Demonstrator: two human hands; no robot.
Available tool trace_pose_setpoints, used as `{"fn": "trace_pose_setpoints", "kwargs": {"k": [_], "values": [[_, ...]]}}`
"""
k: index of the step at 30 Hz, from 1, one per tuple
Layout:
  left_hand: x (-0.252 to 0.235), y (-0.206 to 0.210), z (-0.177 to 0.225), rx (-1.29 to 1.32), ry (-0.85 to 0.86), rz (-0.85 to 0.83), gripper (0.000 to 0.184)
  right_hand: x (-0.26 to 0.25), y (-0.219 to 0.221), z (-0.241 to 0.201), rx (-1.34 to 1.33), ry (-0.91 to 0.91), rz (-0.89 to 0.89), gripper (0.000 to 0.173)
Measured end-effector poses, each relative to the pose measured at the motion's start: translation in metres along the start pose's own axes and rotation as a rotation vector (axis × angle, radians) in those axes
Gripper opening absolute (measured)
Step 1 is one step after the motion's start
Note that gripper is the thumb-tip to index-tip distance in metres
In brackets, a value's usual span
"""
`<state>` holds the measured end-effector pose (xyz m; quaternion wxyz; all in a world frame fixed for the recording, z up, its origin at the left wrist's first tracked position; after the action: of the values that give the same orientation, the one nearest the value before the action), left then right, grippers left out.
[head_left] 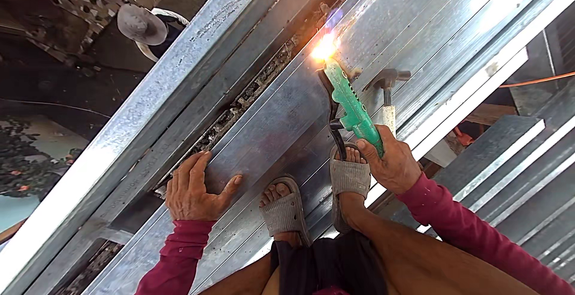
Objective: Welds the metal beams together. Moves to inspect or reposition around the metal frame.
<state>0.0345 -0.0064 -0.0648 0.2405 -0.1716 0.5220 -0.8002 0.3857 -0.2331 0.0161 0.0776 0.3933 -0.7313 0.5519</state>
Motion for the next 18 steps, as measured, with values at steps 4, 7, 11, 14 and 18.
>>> {"fn": "trace_pose_setpoints", "kwargs": {"k": [4,7,11,14,18], "values": [[-0.0001,0.0001,0.0001,0.004,0.000,-0.004,0.092,-0.0006,-0.0007,-0.0001,-0.011,-0.001,0.005,0.056],[-0.0002,-0.0001,-0.0006,0.002,-0.002,-0.006,0.093,-0.0008,-0.0004,0.0005,-0.012,0.003,0.001,0.057],[-0.0006,-0.0008,0.0003,0.001,-0.001,-0.003,0.092,-0.0011,-0.0005,0.0013,-0.020,0.017,-0.012,0.056],[0.0000,-0.0002,-0.0002,0.003,-0.002,-0.001,0.092,-0.0009,-0.0005,0.0013,-0.018,0.015,-0.012,0.056],[0.0000,-0.0006,0.0006,-0.003,-0.004,-0.003,0.093,-0.0011,-0.0003,0.0018,-0.011,0.019,-0.012,0.056]]}}
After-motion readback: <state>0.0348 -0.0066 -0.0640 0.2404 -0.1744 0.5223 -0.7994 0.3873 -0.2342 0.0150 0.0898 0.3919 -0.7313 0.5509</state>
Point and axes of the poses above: each hand's wrist, its own x-axis away from the middle knuckle, its own y-axis out of the palm, z = x × y, the point moved 5 cm from there along -x, towards the middle knuckle, and after that the axes turned 14 degrees about y, right-handed, at the moved point
